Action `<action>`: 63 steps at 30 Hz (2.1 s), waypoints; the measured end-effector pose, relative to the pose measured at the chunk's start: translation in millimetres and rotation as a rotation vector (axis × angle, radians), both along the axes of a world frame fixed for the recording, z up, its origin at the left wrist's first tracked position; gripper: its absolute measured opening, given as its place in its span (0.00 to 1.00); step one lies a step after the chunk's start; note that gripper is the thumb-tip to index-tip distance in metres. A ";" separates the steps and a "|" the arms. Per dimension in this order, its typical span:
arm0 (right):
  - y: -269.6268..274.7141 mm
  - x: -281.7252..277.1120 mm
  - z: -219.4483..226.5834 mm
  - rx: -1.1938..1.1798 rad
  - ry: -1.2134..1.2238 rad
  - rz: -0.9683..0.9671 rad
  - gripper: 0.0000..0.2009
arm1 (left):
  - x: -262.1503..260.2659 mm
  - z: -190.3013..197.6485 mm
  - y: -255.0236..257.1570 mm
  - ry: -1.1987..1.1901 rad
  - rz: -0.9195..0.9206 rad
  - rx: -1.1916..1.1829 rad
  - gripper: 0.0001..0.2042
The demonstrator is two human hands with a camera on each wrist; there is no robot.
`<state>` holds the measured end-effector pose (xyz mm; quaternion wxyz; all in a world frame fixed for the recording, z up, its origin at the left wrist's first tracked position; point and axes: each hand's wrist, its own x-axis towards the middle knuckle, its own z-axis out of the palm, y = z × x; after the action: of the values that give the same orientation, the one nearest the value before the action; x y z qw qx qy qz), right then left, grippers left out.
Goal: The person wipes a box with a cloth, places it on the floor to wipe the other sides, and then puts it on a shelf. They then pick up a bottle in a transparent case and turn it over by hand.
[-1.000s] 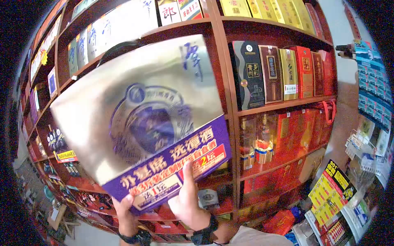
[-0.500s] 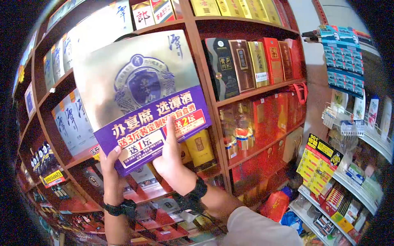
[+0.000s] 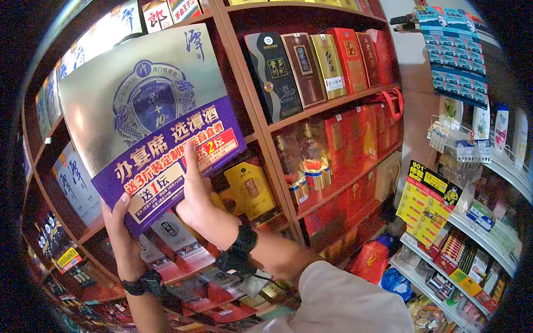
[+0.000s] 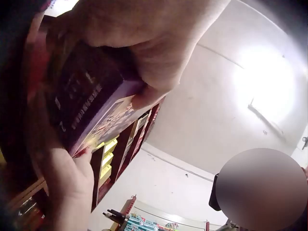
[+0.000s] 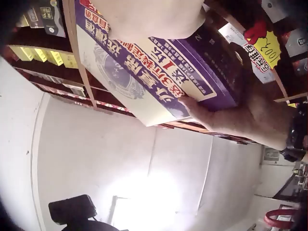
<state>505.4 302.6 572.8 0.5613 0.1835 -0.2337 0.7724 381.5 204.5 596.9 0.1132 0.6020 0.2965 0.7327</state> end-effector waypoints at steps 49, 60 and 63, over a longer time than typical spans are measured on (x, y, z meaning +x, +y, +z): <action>98.4 116.9 -9.6 0.761 -1.036 -2.044 0.37 | -82.7 28.1 118.2 0.034 -0.381 -0.320 0.27; 98.9 108.3 1.2 0.677 -1.190 -2.156 0.35 | -88.6 47.7 136.1 0.059 -0.292 -0.415 0.32; 98.5 110.1 7.9 0.669 -1.230 -2.173 0.35 | -92.6 50.4 148.5 0.151 -0.190 -0.386 0.33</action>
<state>615.5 401.2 580.7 0.6259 -0.3521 -0.6617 -0.2155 288.9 353.1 647.3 0.2722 0.6475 0.3811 0.6012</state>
